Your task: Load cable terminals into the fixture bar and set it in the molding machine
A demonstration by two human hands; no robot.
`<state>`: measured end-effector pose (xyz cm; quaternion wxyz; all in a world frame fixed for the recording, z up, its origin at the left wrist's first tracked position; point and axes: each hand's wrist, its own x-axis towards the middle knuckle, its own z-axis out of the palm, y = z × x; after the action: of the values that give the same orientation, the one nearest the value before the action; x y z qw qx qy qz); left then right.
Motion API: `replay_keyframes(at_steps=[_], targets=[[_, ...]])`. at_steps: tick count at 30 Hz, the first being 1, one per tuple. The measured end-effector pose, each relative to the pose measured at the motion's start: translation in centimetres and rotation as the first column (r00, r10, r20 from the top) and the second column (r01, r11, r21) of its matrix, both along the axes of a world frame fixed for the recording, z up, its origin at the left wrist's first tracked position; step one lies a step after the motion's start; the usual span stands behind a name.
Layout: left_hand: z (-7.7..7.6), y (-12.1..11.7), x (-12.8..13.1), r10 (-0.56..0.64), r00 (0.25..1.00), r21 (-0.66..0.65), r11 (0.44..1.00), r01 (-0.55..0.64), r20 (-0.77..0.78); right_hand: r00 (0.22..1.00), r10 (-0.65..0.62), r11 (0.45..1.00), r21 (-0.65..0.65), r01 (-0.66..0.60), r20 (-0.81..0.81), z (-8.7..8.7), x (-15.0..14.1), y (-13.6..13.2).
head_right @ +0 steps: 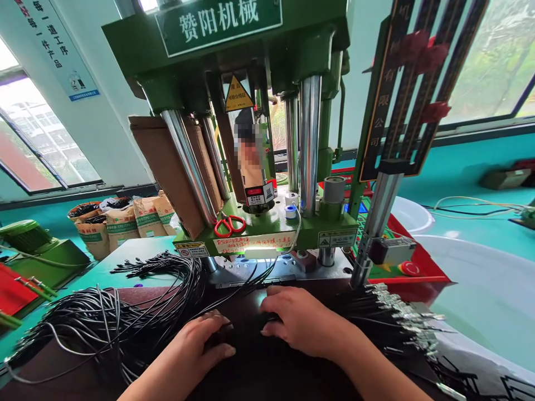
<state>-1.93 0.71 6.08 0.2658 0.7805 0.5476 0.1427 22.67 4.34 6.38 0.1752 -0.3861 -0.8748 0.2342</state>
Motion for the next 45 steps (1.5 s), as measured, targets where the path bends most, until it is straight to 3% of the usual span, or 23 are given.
replay_keyframes(at_steps=[9, 18, 31, 37, 45], targets=[[0.4, 0.7, 3.1, 0.002, 0.993, 0.015, 1.000, 0.000, -0.116, 0.999, -0.028, 0.999, -0.044, 0.029, 0.020, -0.6, -0.2, 0.4], [0.4, 0.6, 3.7, -0.053, 0.998, 0.009, 0.999, 0.053, -0.016, 0.998, -0.047, 0.997, -0.057, 0.049, 0.033, -0.8, -0.4, 0.3], [0.1, 0.3, 3.7, -0.053, 0.995, -0.013, 0.999, 0.052, -0.080, 0.982, 0.033, 0.995, 0.082, -0.048, 0.183, -1.2, -0.6, -0.6], [0.5, 0.1, 3.4, -0.059, 0.998, 0.001, 0.998, 0.059, -0.021, 0.992, 0.043, 0.981, 0.182, -0.064, 0.118, -0.6, -0.5, -0.8], [1.5, -0.4, 1.8, -0.059, 0.998, -0.051, 0.997, 0.060, 0.028, 0.996, 0.024, 0.993, 0.111, -0.034, 0.088, 0.0, -0.2, -0.8]])
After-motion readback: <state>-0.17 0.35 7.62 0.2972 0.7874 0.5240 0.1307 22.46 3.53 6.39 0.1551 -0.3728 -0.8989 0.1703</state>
